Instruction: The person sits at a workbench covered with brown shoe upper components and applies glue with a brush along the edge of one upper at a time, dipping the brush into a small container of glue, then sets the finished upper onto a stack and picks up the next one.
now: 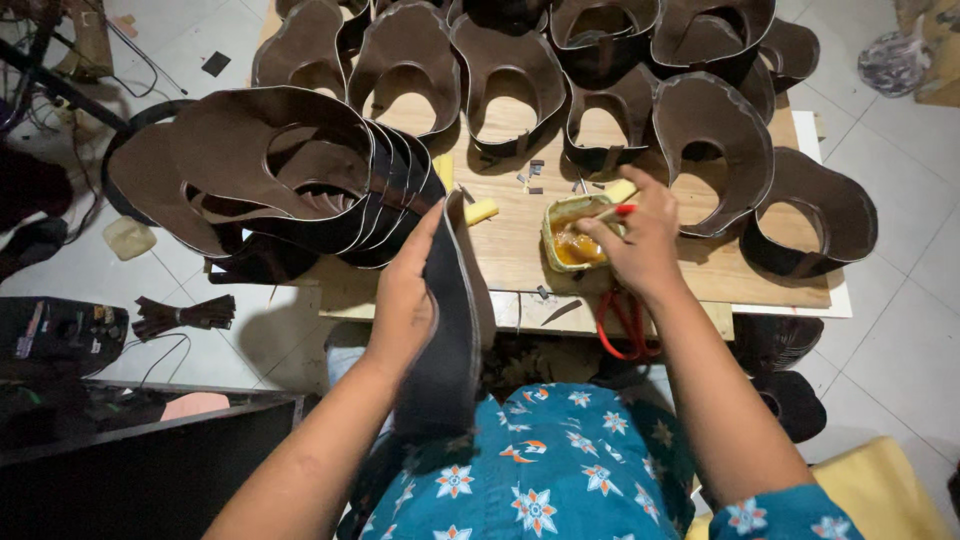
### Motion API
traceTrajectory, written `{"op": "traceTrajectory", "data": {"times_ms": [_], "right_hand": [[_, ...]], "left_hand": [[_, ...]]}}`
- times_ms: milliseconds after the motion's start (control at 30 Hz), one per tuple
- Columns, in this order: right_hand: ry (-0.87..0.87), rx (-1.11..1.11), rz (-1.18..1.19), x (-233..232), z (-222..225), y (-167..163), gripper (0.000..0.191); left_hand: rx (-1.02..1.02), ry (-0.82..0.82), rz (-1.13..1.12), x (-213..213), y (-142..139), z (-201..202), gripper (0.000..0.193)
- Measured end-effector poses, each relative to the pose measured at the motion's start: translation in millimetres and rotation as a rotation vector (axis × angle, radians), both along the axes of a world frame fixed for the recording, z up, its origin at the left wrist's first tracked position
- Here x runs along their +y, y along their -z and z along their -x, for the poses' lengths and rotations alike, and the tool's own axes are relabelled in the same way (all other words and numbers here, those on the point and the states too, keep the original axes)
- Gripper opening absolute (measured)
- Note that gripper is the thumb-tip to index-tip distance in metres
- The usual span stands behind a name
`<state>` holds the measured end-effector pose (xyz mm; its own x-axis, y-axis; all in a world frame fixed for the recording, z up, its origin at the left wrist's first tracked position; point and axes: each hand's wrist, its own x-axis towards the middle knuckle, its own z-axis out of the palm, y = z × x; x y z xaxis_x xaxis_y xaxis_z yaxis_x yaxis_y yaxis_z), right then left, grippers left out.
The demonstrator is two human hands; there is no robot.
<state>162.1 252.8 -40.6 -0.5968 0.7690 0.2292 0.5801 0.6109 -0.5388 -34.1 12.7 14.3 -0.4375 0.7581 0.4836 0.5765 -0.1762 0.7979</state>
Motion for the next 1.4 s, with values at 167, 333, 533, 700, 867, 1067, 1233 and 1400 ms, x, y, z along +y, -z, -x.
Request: {"op": "traceTrajectory", "data": {"times_ms": [167,333,533,700,867,1067,1233,1400], "right_hand": [[-0.015,0.081,-0.017,-30,-32,-33,0.029],[0.026,0.301,0.599,-49,-43,-41,0.024],[-0.155,0.742,0.793,-73,-36,-42,0.02],[-0.2,0.709,0.679,-78,-29,-48,0.014],[-0.321,0.688,0.616,-77,-25,-57,0.012],[-0.398,0.64,0.495,-77,-20,-66,0.012],[-0.372,0.603,0.519,-76,-19,-60,0.01],[-0.366,0.7,0.607,-82,-24,-43,0.009]], "left_hand": [[-0.92,0.095,0.376,-20,-22,-20,0.035],[-1.311,0.002,0.579,-6,-9,-28,0.029],[-1.411,0.184,0.506,5,20,-37,0.028],[-1.483,0.178,0.598,-2,22,-38,0.031],[-1.43,0.169,0.692,-2,-11,-38,0.035],[-1.338,-0.096,1.08,-21,-85,-37,0.052],[-1.296,-0.04,1.014,-19,-102,-37,0.053],[-1.314,-0.029,0.965,-20,-85,-33,0.053]]}}
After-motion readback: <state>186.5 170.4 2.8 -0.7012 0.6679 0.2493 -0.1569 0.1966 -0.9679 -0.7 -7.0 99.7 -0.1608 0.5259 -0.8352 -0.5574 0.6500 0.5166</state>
